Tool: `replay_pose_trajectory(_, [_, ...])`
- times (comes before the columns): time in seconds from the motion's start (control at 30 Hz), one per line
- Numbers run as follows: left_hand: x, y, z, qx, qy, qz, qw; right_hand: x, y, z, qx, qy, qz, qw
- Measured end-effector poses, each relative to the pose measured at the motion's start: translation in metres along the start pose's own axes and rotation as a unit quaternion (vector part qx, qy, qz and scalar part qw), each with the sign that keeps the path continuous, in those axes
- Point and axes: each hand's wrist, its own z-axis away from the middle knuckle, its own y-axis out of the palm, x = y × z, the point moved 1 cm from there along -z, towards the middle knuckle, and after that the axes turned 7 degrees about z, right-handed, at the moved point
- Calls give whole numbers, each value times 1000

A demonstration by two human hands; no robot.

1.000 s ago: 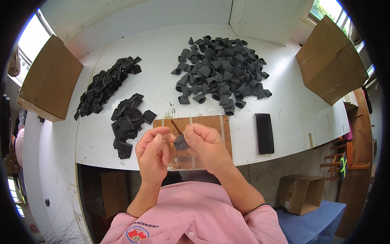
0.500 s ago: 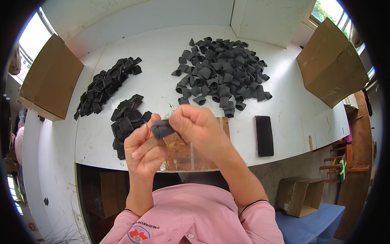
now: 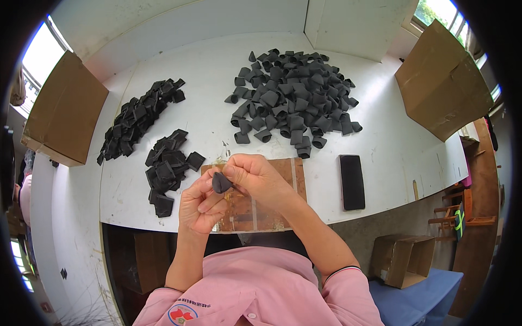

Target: The recorder is using a small scraper tool to remove excess material and trim small black rubber components on a wooden workbench.

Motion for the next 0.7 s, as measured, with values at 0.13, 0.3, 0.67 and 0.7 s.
replay_pose_trajectory(0.13, [4, 18, -7, -94, 254, -415, 868, 17, 6, 4, -148, -128, 298, 934])
replay_pose_trajectory(0.3, [0, 38, -8, -3, 342, -495, 799, 21, 14, 28, -277, -239, 377, 851])
replay_pose_trajectory(0.67, [4, 36, -3, -25, 390, -465, 795, 28, 39, 29, -284, -294, 473, 780])
replay_pose_trajectory(0.7, [3, 35, -4, -54, 381, -375, 844, 30, 40, 27, -285, -298, 492, 767])
